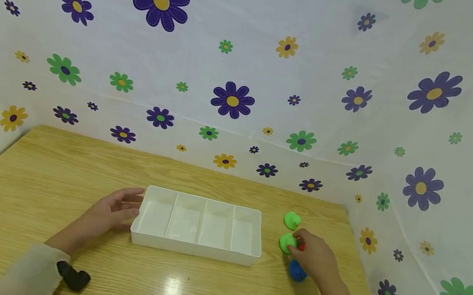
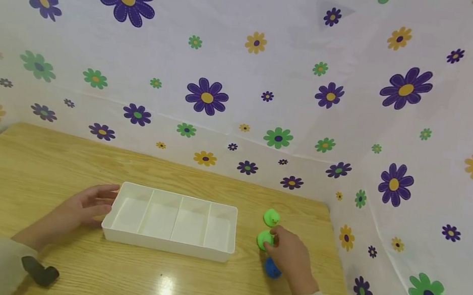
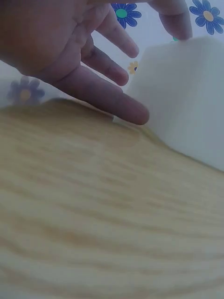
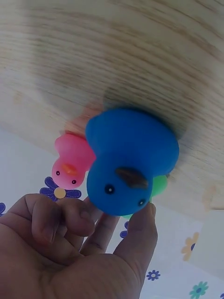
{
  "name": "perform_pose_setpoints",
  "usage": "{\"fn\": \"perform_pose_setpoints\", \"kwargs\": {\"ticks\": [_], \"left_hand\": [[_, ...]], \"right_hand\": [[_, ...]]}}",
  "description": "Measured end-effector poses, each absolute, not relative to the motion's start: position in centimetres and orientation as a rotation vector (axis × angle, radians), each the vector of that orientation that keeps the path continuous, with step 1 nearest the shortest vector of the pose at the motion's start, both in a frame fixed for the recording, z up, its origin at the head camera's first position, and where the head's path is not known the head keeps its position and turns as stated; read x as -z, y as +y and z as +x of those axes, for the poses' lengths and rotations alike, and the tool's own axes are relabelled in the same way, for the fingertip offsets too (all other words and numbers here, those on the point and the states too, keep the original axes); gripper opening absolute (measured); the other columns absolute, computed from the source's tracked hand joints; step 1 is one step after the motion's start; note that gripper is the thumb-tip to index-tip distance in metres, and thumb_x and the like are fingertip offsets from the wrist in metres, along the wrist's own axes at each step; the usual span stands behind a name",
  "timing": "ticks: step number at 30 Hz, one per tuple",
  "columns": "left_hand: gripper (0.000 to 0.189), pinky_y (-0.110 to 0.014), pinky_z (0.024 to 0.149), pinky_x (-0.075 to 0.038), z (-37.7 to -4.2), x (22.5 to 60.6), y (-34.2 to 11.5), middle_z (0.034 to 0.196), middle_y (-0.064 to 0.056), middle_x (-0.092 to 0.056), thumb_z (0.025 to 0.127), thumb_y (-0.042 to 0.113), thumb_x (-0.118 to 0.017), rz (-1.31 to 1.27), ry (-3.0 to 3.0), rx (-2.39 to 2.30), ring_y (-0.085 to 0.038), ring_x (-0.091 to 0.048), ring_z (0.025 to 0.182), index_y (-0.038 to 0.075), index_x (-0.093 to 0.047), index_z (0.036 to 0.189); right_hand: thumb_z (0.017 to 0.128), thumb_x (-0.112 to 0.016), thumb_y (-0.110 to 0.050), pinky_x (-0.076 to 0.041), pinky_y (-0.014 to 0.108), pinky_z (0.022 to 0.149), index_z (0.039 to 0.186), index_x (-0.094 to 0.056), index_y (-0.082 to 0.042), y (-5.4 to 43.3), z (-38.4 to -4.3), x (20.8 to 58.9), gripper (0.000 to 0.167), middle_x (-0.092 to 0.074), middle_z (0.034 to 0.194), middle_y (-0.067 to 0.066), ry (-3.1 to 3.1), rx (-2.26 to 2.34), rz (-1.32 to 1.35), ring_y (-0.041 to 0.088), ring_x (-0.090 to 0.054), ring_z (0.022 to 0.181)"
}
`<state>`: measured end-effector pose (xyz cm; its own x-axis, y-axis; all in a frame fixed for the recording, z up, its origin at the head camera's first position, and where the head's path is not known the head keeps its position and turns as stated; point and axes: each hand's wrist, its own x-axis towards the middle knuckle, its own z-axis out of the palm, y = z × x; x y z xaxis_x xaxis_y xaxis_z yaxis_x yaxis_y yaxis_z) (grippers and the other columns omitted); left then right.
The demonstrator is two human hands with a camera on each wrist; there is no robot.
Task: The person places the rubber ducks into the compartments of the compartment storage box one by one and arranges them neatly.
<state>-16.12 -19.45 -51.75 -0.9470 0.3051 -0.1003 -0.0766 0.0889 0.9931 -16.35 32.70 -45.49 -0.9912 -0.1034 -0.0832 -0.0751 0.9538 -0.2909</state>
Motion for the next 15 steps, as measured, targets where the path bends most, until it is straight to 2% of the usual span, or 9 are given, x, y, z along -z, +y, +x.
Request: {"fn": "perform_pose_setpoints", "kwargs": {"ticks": [8, 15], "left_hand": [[0.065, -0.043, 0.093, -0.060, -16.39, 52.18, -19.08, 0.158, -0.019, -0.043, 0.103, 0.036, -0.065, 0.166, 2.071, -1.930, -0.039, -0.052, 0.135, 0.014, -0.040, 0.158], [0.064, -0.043, 0.090, -0.061, -16.71, 52.36, -18.59, 0.156, -0.020, -0.044, 0.103, 0.034, -0.065, 0.165, 2.081, -1.952, -0.035, -0.059, 0.128, 0.012, -0.041, 0.158]], "right_hand": [[0.090, -0.078, -0.019, -0.058, 0.047, 0.073, 0.115, -0.071, -0.006, 32.82, -16.15, 45.19, 0.029, -0.075, 0.102, 0.009, 2.995, 0.495, -0.162, 0.026, -0.070, 0.089], [0.089, -0.078, -0.018, -0.059, 0.047, 0.072, 0.114, -0.071, -0.006, 32.83, -16.27, 45.15, 0.028, -0.076, 0.102, 0.009, 2.995, 0.487, -0.170, 0.027, -0.071, 0.090]]}}
